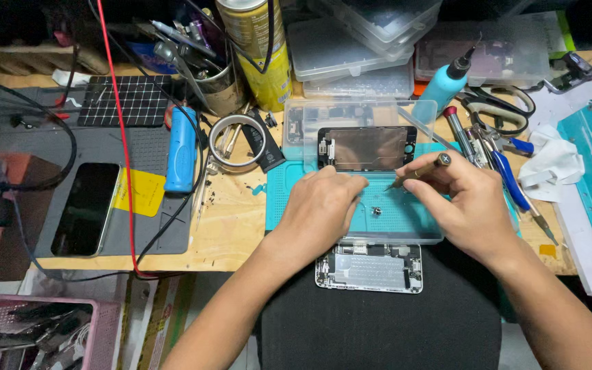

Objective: The person repairs a disassembled smartphone at a workbench, using a precision screwdriver to remove and tighten small screws on the phone's internal frame and midplate. They pick up tiny screws from the mat, position them on the phone chassis, and drive them in with the screwdriver, working on the device one section at a time.

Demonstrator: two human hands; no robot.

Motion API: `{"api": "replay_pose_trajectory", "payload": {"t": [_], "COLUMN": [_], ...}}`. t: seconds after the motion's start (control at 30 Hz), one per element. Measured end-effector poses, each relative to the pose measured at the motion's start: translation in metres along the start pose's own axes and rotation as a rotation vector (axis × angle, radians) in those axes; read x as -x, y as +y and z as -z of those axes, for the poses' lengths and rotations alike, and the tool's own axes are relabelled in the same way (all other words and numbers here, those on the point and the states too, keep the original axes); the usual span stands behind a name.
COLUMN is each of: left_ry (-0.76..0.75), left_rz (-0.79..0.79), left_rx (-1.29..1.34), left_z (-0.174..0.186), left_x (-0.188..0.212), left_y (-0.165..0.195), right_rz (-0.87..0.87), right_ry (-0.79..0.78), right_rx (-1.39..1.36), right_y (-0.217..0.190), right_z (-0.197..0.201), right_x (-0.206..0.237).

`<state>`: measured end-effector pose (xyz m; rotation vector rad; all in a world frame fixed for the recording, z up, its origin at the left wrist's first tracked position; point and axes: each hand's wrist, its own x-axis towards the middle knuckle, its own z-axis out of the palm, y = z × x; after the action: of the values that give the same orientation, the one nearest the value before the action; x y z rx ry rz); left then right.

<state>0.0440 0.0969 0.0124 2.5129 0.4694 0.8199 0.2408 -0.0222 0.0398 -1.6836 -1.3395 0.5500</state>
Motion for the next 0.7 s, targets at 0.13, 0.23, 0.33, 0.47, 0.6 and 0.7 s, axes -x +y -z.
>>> {"api": "replay_pose_trajectory", "payload": {"t": [0.13, 0.23, 0.33, 0.47, 0.6, 0.7], "left_ry": [-0.078, -0.084, -0.074, -0.005, 0.041, -0.047], "left_rz": [0.037, 0.033, 0.030, 0.023, 0.067, 0.220], "left_rx": [-0.011, 0.009, 0.010, 0.039, 0.196, 0.427], "left_z": [-0.004, -0.003, -0.001, 0.004, 0.013, 0.018], "left_x": [-0.004, -0.005, -0.005, -0.003, 0.001, 0.001], "left_y": [-0.002, -0.002, 0.000, 0.006, 0.018, 0.027], "right_rz": [0.008, -0.027, -0.058, -0.037, 0.058, 0.090], "right_ry": [-0.017, -0.029, -0.030, -0.011, 0.022, 0.065], "right_rx": [-0.057, -0.086, -0.124, -0.264, -0.362, -0.328], "right_y": [0.007, 0.011, 0.011, 0.004, -0.010, -0.022], "right_z": [-0.002, -0.003, -0.004, 0.002, 0.010, 0.016], "right_x": [-0.003, -0.004, -0.003, 0.006, 0.020, 0.032]}}
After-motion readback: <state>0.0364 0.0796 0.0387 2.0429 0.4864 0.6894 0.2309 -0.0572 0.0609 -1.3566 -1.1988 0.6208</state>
